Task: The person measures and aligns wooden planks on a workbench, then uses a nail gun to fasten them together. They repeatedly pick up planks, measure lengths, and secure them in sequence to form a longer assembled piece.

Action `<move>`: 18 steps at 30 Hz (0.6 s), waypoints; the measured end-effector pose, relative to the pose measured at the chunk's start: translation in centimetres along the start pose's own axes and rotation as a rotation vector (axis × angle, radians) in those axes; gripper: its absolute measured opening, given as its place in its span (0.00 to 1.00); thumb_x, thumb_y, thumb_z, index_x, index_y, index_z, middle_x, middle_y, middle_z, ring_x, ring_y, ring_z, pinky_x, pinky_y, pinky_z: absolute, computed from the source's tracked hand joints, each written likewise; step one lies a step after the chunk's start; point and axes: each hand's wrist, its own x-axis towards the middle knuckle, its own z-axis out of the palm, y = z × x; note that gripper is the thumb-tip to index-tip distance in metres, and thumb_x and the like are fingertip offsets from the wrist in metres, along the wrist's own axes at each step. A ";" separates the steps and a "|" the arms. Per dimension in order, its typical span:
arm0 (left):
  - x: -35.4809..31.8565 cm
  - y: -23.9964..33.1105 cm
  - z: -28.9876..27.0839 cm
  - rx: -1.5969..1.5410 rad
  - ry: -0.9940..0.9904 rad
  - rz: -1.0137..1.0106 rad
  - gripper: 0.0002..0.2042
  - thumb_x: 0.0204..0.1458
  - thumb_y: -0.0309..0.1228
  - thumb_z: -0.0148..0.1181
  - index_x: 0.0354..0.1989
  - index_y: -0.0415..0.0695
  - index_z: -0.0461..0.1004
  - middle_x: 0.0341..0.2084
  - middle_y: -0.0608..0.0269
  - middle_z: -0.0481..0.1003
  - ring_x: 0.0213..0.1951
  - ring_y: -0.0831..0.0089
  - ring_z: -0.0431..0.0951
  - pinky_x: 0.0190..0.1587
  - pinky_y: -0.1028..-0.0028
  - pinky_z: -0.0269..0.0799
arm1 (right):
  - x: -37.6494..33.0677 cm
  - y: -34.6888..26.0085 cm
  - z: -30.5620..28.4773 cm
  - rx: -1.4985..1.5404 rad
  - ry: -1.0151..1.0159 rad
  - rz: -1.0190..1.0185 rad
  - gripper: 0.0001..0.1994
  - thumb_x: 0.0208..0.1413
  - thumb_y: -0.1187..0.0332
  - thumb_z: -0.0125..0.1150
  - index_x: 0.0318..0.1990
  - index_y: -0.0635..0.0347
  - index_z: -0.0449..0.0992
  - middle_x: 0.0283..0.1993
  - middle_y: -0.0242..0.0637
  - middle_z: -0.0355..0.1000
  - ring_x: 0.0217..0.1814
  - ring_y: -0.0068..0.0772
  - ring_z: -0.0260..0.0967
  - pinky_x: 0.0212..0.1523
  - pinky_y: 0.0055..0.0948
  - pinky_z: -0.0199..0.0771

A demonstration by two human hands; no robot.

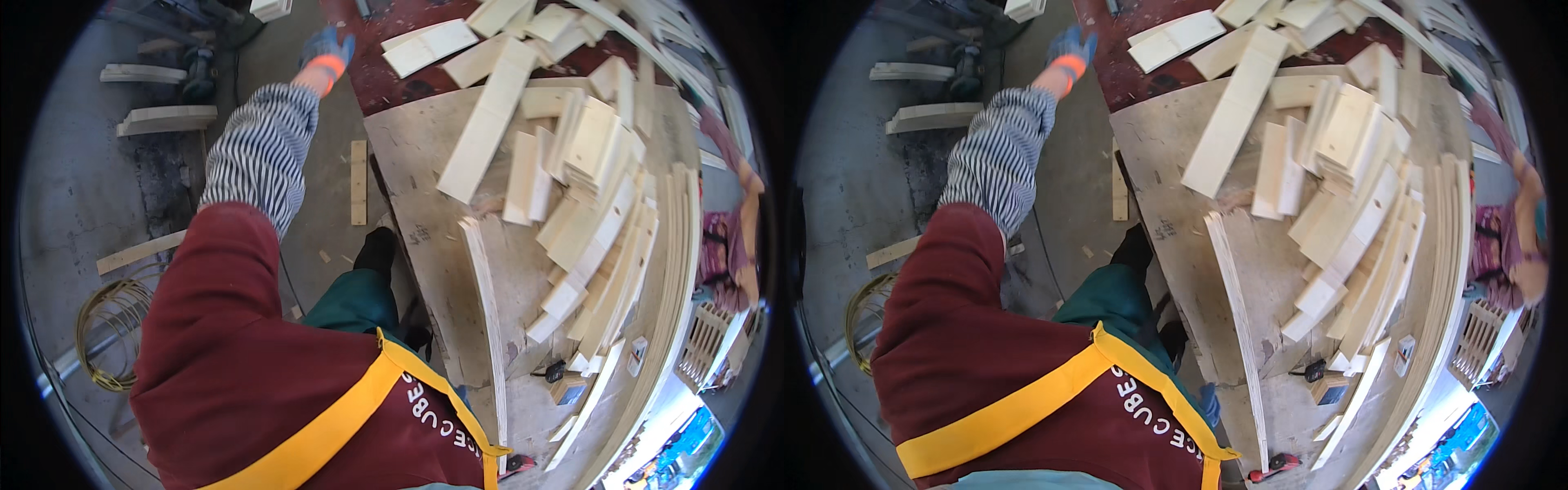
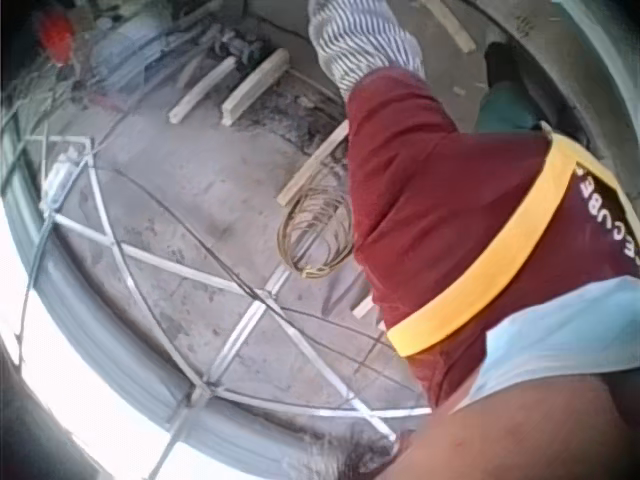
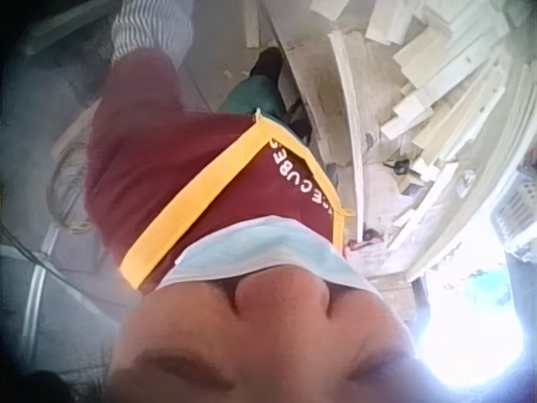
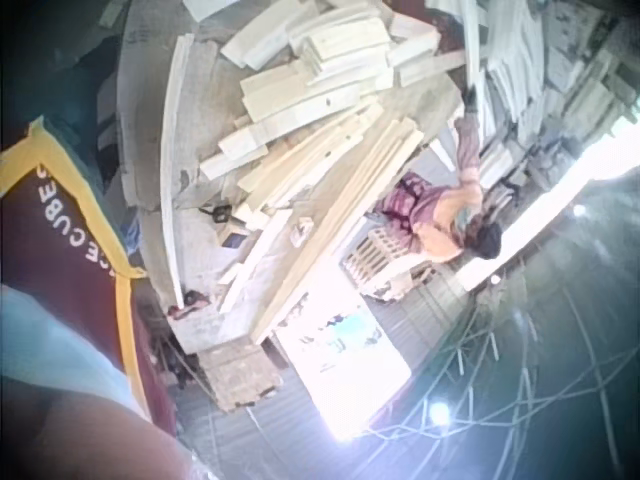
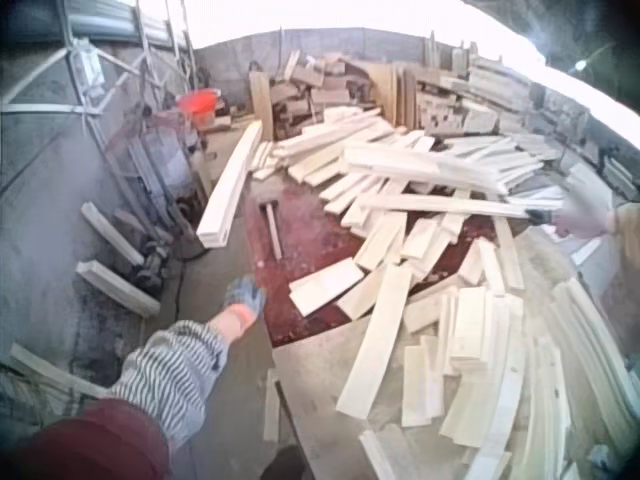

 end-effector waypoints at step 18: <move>28.6 -16.1 17.2 -0.404 -0.619 0.021 0.13 0.55 0.43 0.57 0.38 0.46 0.75 0.34 0.56 0.77 0.38 0.61 0.77 0.39 0.64 0.74 | 3.7 -12.9 1.4 0.293 -0.262 0.322 0.14 0.56 0.58 0.56 0.46 0.52 0.73 0.34 0.50 0.75 0.36 0.61 0.71 0.37 0.53 0.71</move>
